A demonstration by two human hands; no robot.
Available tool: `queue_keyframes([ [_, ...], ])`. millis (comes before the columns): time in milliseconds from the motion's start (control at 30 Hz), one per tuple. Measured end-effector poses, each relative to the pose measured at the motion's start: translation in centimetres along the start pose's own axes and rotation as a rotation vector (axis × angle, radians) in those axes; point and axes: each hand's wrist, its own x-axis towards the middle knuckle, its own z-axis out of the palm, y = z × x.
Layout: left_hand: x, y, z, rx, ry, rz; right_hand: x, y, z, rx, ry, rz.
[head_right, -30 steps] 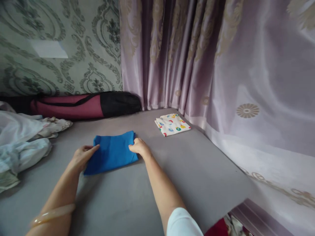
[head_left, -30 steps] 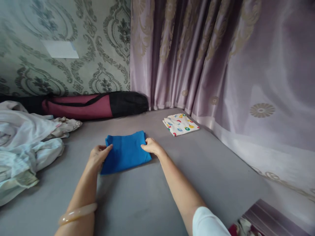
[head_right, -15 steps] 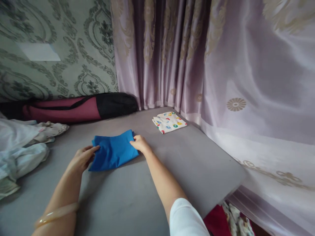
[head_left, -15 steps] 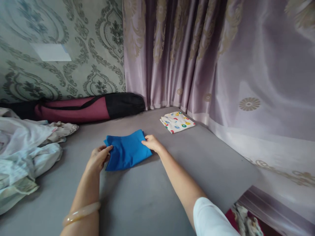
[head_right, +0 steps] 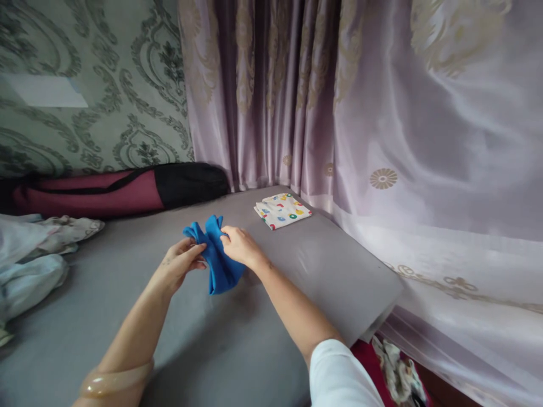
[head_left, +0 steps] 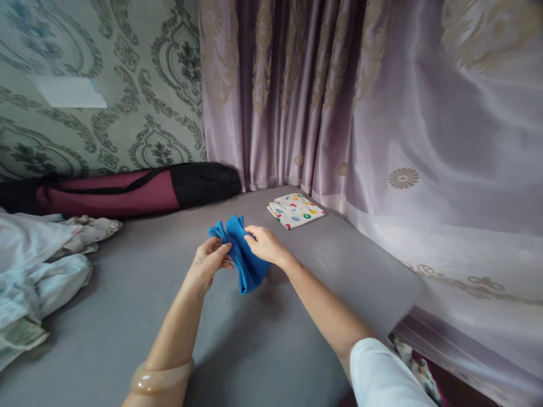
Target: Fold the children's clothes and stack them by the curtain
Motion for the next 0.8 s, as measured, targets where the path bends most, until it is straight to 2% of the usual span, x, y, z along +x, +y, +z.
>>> queue_keyframes([
  [100, -0.2, -0.4, 0.8, -0.018, -0.045, -0.001, -0.8, 1.8, -0.9, 0.034, -0.001, 0.019],
  [233, -0.1, -1.4, 1.7, -0.003, -0.085, -0.062, -1.8, 6.0, -2.6, 0.111, -0.016, 0.182],
  [367, 0.8, -2.4, 3.6, -0.039, -0.161, -0.137, -3.4, 9.5, -5.7, 0.336, -0.034, 0.388],
  [500, 2.3, -2.5, 6.4, -0.038, -0.184, -0.195, -4.3, 12.0, -9.1, 0.474, 0.044, 0.501],
  [667, 4.9, -2.4, 9.6, -0.061, -0.227, -0.184, -3.6, 14.8, -12.6, 0.479, 0.072, 0.566],
  [800, 7.1, -2.6, 11.2, -0.085, -0.243, -0.173, -2.3, 16.3, -14.7, 0.456, 0.077, 0.624],
])
